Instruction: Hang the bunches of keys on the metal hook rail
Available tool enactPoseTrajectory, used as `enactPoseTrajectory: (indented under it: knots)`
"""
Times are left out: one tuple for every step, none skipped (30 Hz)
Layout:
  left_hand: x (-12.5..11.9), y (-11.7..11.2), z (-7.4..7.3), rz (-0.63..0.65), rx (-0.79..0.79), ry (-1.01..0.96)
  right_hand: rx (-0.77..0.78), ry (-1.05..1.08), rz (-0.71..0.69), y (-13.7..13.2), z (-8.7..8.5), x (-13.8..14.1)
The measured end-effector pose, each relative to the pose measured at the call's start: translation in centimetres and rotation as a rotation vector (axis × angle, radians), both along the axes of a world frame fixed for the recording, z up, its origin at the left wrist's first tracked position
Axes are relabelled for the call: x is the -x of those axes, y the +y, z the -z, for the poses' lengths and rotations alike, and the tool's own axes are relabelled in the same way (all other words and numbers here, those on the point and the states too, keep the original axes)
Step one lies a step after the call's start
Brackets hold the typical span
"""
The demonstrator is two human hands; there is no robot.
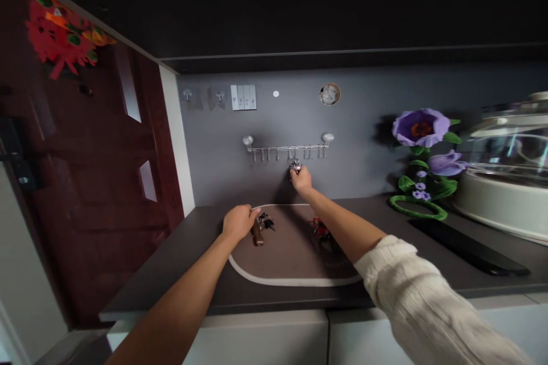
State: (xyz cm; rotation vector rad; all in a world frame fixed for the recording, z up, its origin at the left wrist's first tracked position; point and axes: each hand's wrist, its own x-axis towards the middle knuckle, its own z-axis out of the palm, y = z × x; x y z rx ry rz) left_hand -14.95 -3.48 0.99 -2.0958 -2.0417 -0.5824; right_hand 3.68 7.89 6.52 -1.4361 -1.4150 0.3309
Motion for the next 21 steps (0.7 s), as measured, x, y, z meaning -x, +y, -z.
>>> enactPoseTrajectory:
  knots:
    - [0.0, 0.0, 0.0, 0.004, 0.0, -0.003, -0.015, 0.041, -0.048, -0.3, -0.2, -0.2]
    - [0.0, 0.0, 0.0, 0.007, -0.002, -0.004, -0.021, 0.081, -0.089, -0.7, -0.6, -0.4]
    - [0.0, 0.0, 0.0, 0.01, -0.008, -0.003, -0.021, 0.117, -0.125, -1.2, -1.1, -0.6]
    - [-0.1, 0.0, 0.0, 0.012, -0.015, -0.003, -0.02, 0.139, -0.146, -1.7, -1.9, -0.7]
    - [-0.1, 0.0, 0.0, 0.013, -0.021, -0.003, -0.018, 0.157, -0.162, -2.1, -2.8, -0.7]
    - [-0.1, 0.0, 0.0, 0.014, -0.024, -0.003, -0.014, 0.177, -0.179, -2.6, -3.8, -0.6]
    - [-0.1, 0.0, 0.0, 0.013, -0.022, -0.005, -0.008, 0.199, -0.191, -3.0, -5.0, -0.5]
    - [-0.1, 0.0, 0.1, 0.011, -0.018, -0.008, -0.014, 0.233, -0.203, -3.4, -6.0, -0.3]
    - [-0.1, 0.0, 0.1, 0.011, -0.015, -0.011, -0.017, 0.271, -0.23, -3.8, -7.0, -0.1]
    - [-0.1, 0.0, 0.1, 0.011, -0.014, -0.016, -0.007, 0.314, -0.259, -4.2, -7.7, 0.0]
    - [0.0, 0.0, 0.1, 0.01, -0.013, -0.024, 0.042, 0.34, -0.299, -4.6, -8.2, 0.2]
    - [0.0, 0.0, 0.1, 0.009, -0.012, -0.036, 0.104, 0.337, -0.328, -5.0, -8.3, 0.3]
    - [0.1, 0.0, 0.1, 0.008, -0.013, -0.053, 0.179, 0.304, -0.346, -5.5, -8.0, 0.4]
    - [0.2, 0.0, 0.1, 0.008, -0.016, -0.076, 0.258, 0.236, -0.356, -6.1, -7.3, 0.4]
    - [0.2, 0.0, 0.1, 0.008, -0.021, -0.102, 0.326, 0.138, -0.345, -6.6, -6.3, 0.4]
    - [0.3, -0.1, 0.1, 0.012, -0.03, -0.131, 0.366, 0.015, -0.327, -7.2, -5.1, 0.4]
    - [0.4, -0.1, 0.1, 0.018, -0.039, -0.163, 0.375, -0.13, -0.325, -7.8, -3.8, 0.3]
    - [0.5, -0.1, 0.1, 0.03, -0.05, -0.201, 0.38, -0.278, -0.294, -8.3, -2.4, 0.2]
    - [0.5, -0.1, 0.2, 0.046, -0.063, -0.243, 0.389, -0.428, -0.25, -8.8, -1.2, 0.1]
    - [0.6, -0.1, 0.3, 0.063, -0.078, -0.291, 0.355, -0.54, -0.226, -9.2, -0.1, -0.1]
    - [0.6, -0.1, 0.3, 0.082, -0.094, -0.345, 0.362, -0.619, -0.236, -9.6, 0.6, -0.3]
